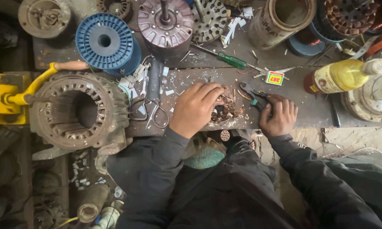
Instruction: The person sits on the floor and uses pliers to remove copper windings from a motor rotor. They repeatedly pull and cut the windings, placing the removed pieces on the workbench.
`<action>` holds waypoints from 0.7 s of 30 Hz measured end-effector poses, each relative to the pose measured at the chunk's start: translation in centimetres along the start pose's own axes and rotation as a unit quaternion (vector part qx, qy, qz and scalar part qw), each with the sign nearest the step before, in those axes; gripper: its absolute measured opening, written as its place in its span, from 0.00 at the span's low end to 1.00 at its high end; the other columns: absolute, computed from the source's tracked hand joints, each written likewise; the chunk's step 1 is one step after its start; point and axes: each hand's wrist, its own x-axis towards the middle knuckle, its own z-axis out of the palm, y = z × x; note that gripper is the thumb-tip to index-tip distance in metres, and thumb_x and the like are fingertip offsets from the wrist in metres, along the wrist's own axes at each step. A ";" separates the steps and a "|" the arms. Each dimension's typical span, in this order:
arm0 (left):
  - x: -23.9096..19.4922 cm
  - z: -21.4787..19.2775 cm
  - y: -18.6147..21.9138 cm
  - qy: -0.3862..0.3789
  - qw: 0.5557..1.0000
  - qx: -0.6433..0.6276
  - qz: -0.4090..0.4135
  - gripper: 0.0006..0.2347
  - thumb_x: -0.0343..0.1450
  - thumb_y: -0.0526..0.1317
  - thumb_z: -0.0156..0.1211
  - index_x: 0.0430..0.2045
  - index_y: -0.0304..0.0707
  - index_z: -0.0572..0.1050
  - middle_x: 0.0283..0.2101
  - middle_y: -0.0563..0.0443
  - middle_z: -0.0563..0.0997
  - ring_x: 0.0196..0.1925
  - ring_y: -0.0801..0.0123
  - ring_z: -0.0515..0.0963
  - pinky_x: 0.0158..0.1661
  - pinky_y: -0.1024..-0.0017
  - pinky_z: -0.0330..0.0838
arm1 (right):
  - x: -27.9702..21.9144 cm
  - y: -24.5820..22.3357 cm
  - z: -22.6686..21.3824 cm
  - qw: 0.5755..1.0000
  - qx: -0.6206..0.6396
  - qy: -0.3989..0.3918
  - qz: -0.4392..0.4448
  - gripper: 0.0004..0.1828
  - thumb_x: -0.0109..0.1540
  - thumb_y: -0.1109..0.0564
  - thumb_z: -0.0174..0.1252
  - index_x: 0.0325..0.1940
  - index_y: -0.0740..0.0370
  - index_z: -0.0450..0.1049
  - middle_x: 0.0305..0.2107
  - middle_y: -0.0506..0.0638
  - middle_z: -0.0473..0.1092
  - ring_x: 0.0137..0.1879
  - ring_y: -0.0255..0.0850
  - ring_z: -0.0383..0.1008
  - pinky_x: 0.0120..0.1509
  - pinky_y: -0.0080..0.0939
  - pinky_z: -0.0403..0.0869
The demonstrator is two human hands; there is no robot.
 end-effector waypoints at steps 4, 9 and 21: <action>0.3 -0.1 0.2 -0.002 1.000 -0.005 -0.014 0.13 0.68 0.35 0.67 0.46 0.38 0.77 0.51 0.51 0.80 0.51 0.58 0.78 0.51 0.64 0.75 | -0.1 0.1 0.3 1.000 0.000 0.013 -0.002 0.12 0.63 0.64 0.57 0.52 0.61 0.74 0.52 0.53 0.74 0.55 0.51 0.73 0.62 0.51 0.67; 0.5 0.2 0.3 0.003 0.992 -0.118 -0.055 0.18 0.68 0.42 0.69 0.50 0.39 0.74 0.51 0.47 0.79 0.54 0.53 0.77 0.53 0.59 0.73 | -0.2 0.3 0.4 1.000 -0.010 0.007 -0.002 0.13 0.64 0.63 0.57 0.52 0.61 0.74 0.52 0.53 0.73 0.55 0.51 0.72 0.62 0.50 0.67; 0.2 1.4 0.0 -0.005 0.969 -0.155 -0.190 0.25 0.64 0.51 0.76 0.46 0.37 0.70 0.43 0.43 0.80 0.45 0.49 0.82 0.45 0.60 0.75 | -0.1 0.4 0.3 1.000 -0.009 0.001 0.001 0.12 0.62 0.62 0.57 0.50 0.61 0.74 0.49 0.53 0.74 0.52 0.52 0.73 0.59 0.52 0.67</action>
